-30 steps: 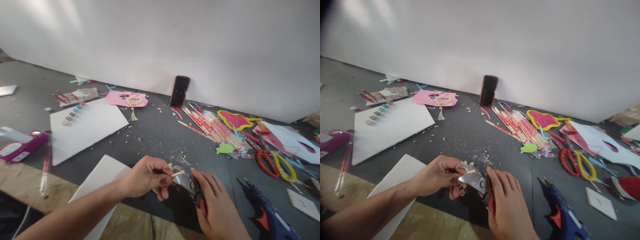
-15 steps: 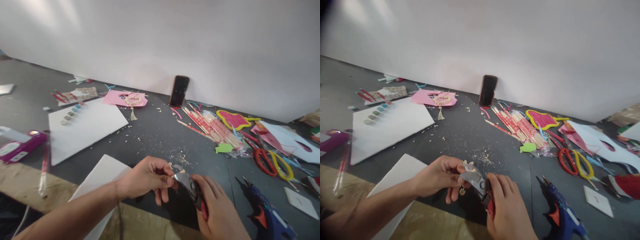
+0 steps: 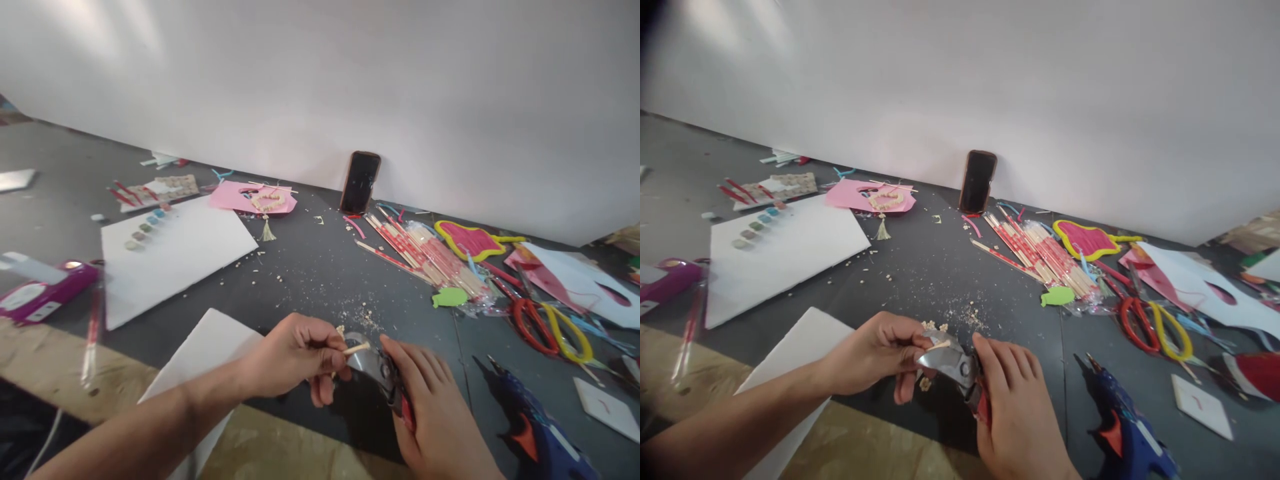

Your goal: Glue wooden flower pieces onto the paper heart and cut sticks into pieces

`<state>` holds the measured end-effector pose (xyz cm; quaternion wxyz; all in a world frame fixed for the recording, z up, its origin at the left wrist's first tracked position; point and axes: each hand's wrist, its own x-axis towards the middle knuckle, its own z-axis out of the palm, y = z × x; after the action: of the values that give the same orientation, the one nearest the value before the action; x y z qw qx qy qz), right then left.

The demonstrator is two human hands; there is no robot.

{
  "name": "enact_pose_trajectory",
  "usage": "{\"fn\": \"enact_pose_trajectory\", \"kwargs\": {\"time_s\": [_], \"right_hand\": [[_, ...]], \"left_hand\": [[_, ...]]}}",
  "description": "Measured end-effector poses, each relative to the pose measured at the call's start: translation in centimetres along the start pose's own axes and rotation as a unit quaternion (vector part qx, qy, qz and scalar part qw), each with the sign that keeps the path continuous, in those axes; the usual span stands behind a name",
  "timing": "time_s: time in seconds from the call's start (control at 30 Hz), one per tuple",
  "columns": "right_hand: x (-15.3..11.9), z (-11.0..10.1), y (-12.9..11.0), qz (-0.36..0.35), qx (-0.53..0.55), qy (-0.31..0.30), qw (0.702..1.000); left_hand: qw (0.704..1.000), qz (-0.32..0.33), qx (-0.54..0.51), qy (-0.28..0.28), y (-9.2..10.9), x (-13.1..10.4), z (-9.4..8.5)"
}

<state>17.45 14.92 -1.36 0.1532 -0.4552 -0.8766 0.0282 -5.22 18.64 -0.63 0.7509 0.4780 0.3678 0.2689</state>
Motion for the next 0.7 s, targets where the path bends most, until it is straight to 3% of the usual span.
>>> {"fn": "enact_pose_trajectory", "kwargs": {"time_s": [0.1,0.3,0.53,0.7], "right_hand": [[0.1,-0.1,0.1,-0.007,0.013,-0.001,1.0],[0.0,-0.2,-0.3,-0.004,0.032,-0.007,0.999],[-0.6,-0.7,-0.4,0.019,0.019,0.01,1.0],[-0.5,-0.2,0.9,0.058,-0.033,0.066,0.996]], "left_hand": [[0.998,-0.017,-0.046,-0.044,-0.2,0.2,-0.3],[0.993,-0.022,-0.099,-0.06,-0.5,0.2,-0.3],[0.994,-0.022,-0.105,-0.033,0.1,0.0,0.2],[0.993,0.019,-0.113,-0.001,0.1,0.2,-0.1]]}}
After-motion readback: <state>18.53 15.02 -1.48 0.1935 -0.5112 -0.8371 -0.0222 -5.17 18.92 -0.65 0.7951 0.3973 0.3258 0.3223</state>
